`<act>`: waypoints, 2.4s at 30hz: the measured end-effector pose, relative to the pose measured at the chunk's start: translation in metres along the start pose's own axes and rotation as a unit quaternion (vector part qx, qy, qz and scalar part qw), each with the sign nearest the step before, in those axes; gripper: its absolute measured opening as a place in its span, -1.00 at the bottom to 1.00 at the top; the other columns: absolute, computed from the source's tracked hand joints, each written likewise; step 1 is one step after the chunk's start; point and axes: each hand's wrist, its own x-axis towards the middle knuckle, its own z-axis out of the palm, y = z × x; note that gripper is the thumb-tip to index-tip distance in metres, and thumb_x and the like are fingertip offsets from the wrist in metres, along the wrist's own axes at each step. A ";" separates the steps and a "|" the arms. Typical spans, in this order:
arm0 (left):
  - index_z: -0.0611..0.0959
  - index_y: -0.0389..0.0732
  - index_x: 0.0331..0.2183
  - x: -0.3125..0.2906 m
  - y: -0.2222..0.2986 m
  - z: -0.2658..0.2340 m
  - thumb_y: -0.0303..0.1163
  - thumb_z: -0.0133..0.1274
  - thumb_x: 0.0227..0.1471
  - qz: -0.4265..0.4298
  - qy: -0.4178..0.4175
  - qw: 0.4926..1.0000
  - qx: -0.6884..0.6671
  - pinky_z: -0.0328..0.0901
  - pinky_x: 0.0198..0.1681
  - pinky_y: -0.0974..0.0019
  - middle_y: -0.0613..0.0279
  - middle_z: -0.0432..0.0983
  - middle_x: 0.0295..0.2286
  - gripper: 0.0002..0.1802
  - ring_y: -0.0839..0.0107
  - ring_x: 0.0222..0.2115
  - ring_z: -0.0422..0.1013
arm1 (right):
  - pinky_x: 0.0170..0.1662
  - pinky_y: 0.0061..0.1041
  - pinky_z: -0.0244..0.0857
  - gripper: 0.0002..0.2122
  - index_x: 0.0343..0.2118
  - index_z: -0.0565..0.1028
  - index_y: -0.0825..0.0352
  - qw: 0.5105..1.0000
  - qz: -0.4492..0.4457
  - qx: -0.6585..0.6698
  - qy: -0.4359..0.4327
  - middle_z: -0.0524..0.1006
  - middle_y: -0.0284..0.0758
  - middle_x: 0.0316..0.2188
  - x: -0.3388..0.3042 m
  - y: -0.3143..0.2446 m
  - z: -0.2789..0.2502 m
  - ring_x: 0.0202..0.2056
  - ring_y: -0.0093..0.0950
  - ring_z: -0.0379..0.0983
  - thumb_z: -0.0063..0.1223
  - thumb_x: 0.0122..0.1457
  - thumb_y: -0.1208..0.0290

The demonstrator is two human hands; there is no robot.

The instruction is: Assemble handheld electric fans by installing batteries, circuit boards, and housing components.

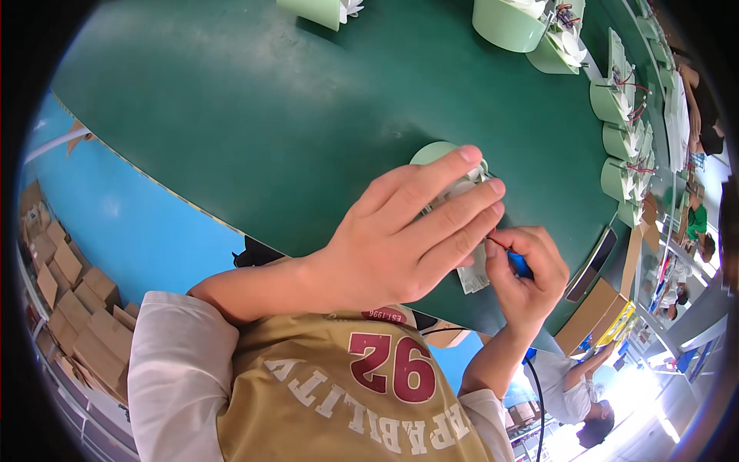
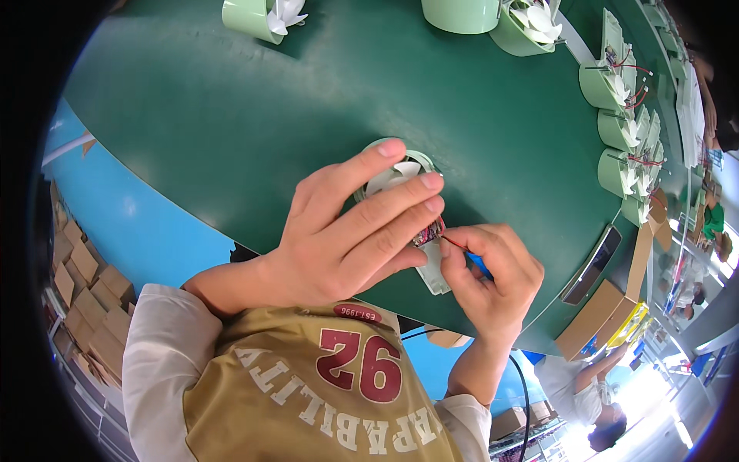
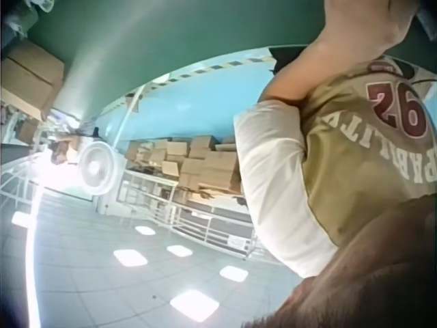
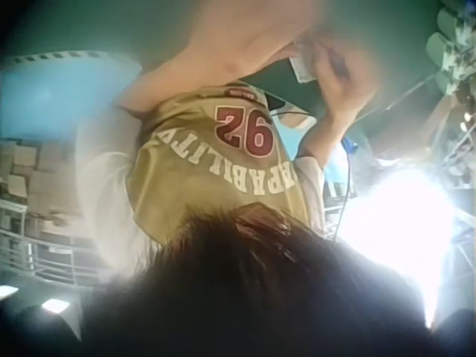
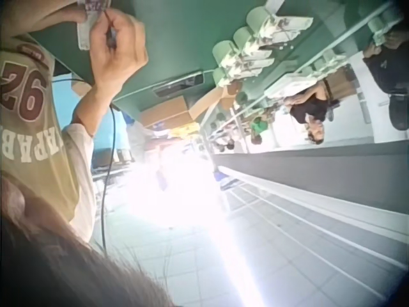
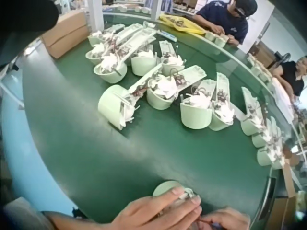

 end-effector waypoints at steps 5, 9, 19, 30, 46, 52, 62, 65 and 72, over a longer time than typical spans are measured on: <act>0.72 -0.18 -0.14 -0.002 0.004 0.001 -0.18 0.27 -0.07 -0.003 0.019 1.000 0.012 0.32 -0.11 0.18 0.31 0.61 -0.04 -0.56 0.09 0.07 0.43 | -0.41 -0.62 0.26 -0.87 -0.40 0.59 0.42 0.999 0.026 -0.009 -0.036 0.57 -0.33 -0.48 -0.001 -0.006 -0.004 -0.48 -0.57 0.43 0.24 -0.06 0.71; 0.72 -0.19 -0.12 -0.001 0.006 -0.004 -0.19 0.26 -0.08 -0.004 0.010 1.000 0.022 0.32 -0.01 0.11 0.28 0.60 -0.03 -0.54 0.10 0.10 0.42 | -0.41 -0.63 0.26 -0.86 -0.40 0.59 0.41 0.999 0.035 -0.017 -0.031 0.56 -0.33 -0.49 -0.002 -0.010 -0.003 -0.49 -0.56 0.43 0.25 -0.06 0.70; 0.67 -0.29 -0.07 -0.004 0.002 0.000 -0.16 0.21 -0.01 0.002 -0.020 0.998 -0.055 0.38 0.10 -0.15 0.15 0.55 0.02 -0.49 -0.09 0.13 0.36 | -0.52 -0.55 0.31 -0.84 -0.39 0.62 0.30 0.968 -0.105 -0.229 0.002 0.59 -0.35 -0.46 -0.016 -0.020 0.007 -0.56 -0.49 0.48 0.33 -0.07 0.63; 0.65 -0.25 -0.06 0.003 0.001 -0.003 -0.08 0.26 -0.04 0.018 -0.066 0.993 -0.094 0.29 0.17 -0.16 0.15 0.56 0.01 -0.43 -0.11 0.15 0.32 | -0.49 -0.46 0.41 -0.68 -0.11 0.59 0.37 0.924 -0.093 -0.355 -0.106 0.55 -0.27 -0.28 -0.028 -0.032 -0.001 -0.47 -0.38 0.55 0.21 0.01 0.66; 0.42 -0.29 0.18 0.005 -0.001 -0.001 -0.56 0.35 -0.37 -0.063 -0.050 0.981 -0.178 0.09 0.27 -0.12 -0.25 0.11 0.27 -0.04 -0.22 0.27 0.09 | -0.30 -0.52 0.43 -0.72 -0.19 0.65 0.37 0.994 0.086 -0.067 0.001 0.58 -0.29 -0.32 -0.042 -0.036 -0.016 -0.37 -0.41 0.56 0.36 -0.01 0.66; 0.36 -0.32 0.21 0.004 -0.003 -0.001 -0.58 0.34 -0.38 -0.068 -0.077 0.974 -0.200 0.08 0.28 -0.11 -0.26 0.05 0.29 0.01 -0.23 0.28 0.06 | -0.26 -0.52 0.40 -0.74 -0.21 0.65 0.41 0.991 0.115 -0.069 0.020 0.60 -0.26 -0.33 -0.047 -0.039 -0.007 -0.32 -0.41 0.55 0.33 -0.02 0.68; 0.40 -0.31 0.20 0.003 -0.005 0.000 -0.55 0.34 -0.37 -0.062 -0.078 0.976 -0.192 0.11 0.27 -0.10 -0.21 0.08 0.28 -0.02 -0.20 0.27 0.08 | -0.25 -0.47 0.43 -0.67 -0.16 0.65 0.39 0.981 0.141 -0.134 -0.028 0.60 -0.24 -0.32 -0.043 -0.041 -0.013 -0.34 -0.39 0.55 0.40 -0.07 0.63; 0.41 -0.31 0.20 0.002 -0.004 -0.001 -0.55 0.35 -0.36 -0.060 -0.082 0.976 -0.191 0.12 0.27 -0.09 -0.20 0.07 0.27 -0.03 -0.20 0.27 0.08 | -0.25 -0.48 0.43 -0.68 -0.18 0.66 0.39 0.983 0.144 -0.110 -0.003 0.62 -0.24 -0.33 -0.044 -0.044 -0.013 -0.35 -0.40 0.56 0.41 -0.08 0.63; 0.38 -0.24 0.22 0.003 -0.003 0.000 -0.61 0.31 -0.41 -0.067 -0.062 0.976 -0.196 0.15 0.21 -0.11 -0.16 0.14 0.26 0.03 -0.22 0.24 0.16 | -0.29 -0.48 0.44 -0.73 -0.23 0.68 0.38 0.990 0.064 -0.126 0.009 0.65 -0.24 -0.34 -0.043 -0.041 -0.001 -0.35 -0.38 0.58 0.40 -0.07 0.65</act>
